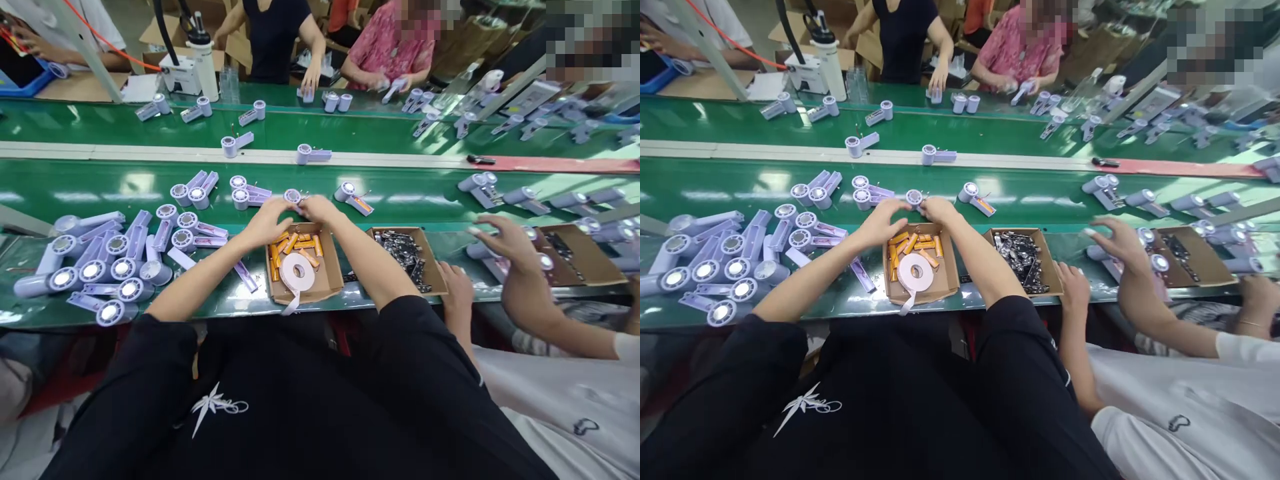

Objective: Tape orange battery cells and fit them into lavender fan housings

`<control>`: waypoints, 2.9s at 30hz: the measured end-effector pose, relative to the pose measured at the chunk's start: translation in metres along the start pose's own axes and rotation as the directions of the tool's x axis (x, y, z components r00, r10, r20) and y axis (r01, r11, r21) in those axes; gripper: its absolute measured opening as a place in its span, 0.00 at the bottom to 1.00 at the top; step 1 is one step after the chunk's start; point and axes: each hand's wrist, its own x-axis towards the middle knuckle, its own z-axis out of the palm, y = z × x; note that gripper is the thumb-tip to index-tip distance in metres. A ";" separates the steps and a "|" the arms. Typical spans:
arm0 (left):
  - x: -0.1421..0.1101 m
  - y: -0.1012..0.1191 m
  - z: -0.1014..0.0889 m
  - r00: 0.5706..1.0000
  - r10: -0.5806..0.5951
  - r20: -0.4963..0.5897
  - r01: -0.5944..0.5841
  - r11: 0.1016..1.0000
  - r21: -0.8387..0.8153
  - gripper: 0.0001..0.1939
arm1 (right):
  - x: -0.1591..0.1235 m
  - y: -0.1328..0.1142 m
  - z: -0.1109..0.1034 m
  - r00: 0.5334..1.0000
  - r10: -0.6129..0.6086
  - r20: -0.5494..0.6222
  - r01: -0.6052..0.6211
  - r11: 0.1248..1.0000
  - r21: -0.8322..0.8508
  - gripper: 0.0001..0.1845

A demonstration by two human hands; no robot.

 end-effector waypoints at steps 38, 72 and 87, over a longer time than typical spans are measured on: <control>-0.187 0.021 -0.030 0.961 0.058 -0.270 0.012 0.968 0.251 0.21 | -0.162 -0.116 0.048 0.989 0.143 -0.023 -0.129 0.943 0.308 0.25; -0.180 0.039 -0.032 0.948 0.295 0.120 -0.318 0.861 0.397 0.28 | -0.205 -0.110 0.039 0.985 0.086 -0.152 0.140 0.128 0.982 0.32; -0.196 0.071 0.008 0.882 0.392 0.260 -0.440 0.884 0.159 0.20 | -0.186 -0.060 0.071 0.413 0.892 -0.184 0.573 -0.097 0.814 0.31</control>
